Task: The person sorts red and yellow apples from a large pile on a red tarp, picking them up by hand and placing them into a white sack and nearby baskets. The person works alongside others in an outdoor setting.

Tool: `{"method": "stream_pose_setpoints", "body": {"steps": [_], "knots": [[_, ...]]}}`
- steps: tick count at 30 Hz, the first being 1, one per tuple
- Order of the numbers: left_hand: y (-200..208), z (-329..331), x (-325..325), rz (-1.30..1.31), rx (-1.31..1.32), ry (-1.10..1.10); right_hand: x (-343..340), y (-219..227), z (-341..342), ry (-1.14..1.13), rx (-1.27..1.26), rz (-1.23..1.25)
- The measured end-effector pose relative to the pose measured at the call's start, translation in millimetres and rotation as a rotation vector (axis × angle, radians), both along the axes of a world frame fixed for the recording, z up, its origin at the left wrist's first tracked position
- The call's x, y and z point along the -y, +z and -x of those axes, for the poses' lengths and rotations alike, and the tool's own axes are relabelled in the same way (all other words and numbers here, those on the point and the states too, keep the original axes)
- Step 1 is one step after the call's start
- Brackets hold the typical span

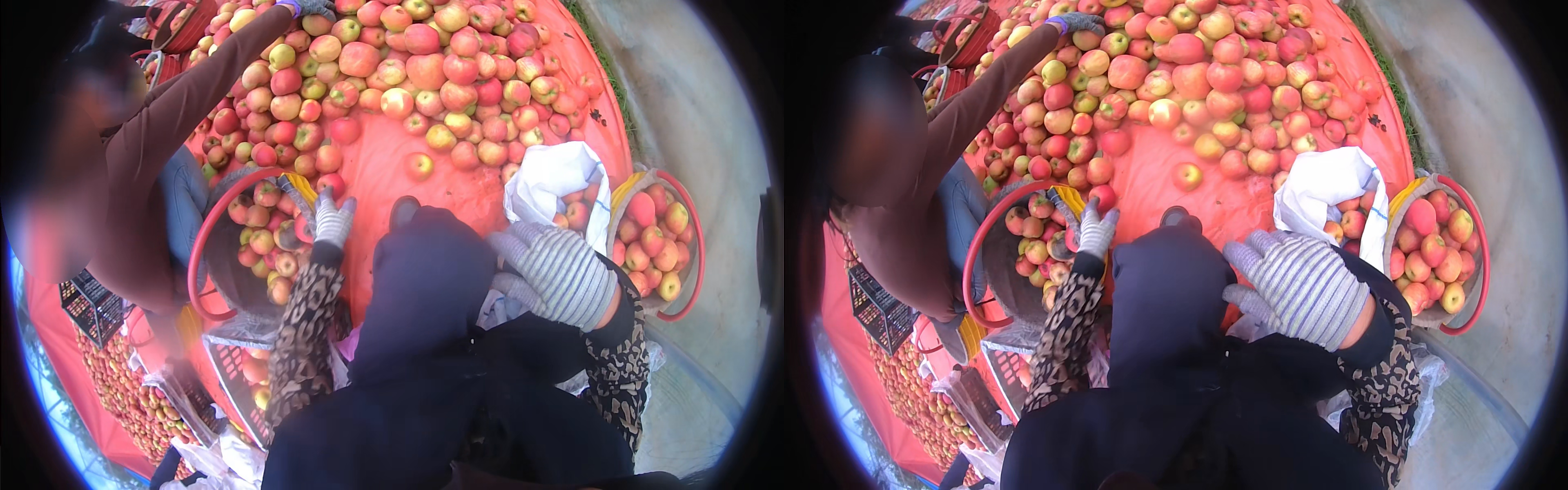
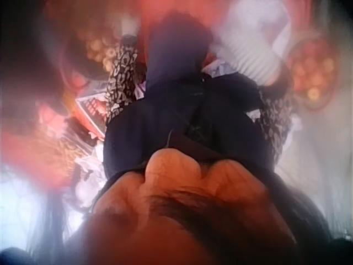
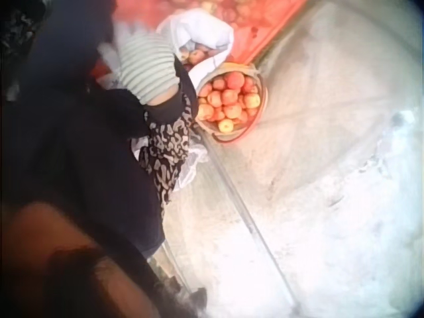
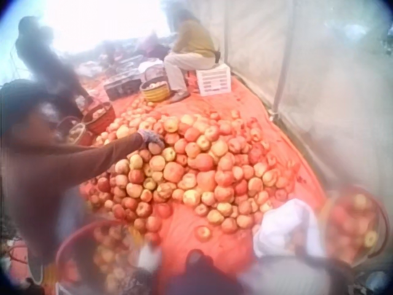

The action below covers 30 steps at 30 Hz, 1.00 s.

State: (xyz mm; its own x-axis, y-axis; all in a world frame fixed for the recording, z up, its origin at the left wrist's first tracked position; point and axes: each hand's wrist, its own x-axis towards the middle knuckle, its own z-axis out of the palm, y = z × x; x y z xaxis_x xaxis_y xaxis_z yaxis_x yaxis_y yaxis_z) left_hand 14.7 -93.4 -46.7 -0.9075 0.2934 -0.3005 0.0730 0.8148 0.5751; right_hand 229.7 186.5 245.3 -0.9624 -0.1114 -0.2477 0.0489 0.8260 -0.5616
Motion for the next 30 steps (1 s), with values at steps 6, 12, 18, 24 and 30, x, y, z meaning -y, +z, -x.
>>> {"method": "stream_pose_setpoints", "body": {"steps": [6,12,18,24,30], "knots": [[-62,43,-59,0.423,-0.028,0.101,-9,-19,-7,0.036,0.076,-0.184],[-53,51,-75,0.620,0.098,-0.025,-7,-14,-9,0.033,0.109,-0.157],[-65,7,-50,0.335,-0.009,-0.081,-7,-13,-8,0.029,0.083,-0.152],[-41,3,-26,-1.353,1.349,0.393,-7,-12,-9,0.035,0.085,-0.138],[29,-22,-48,-1.430,1.050,0.376,-5,-19,-12,0.056,0.071,-0.203]]}}
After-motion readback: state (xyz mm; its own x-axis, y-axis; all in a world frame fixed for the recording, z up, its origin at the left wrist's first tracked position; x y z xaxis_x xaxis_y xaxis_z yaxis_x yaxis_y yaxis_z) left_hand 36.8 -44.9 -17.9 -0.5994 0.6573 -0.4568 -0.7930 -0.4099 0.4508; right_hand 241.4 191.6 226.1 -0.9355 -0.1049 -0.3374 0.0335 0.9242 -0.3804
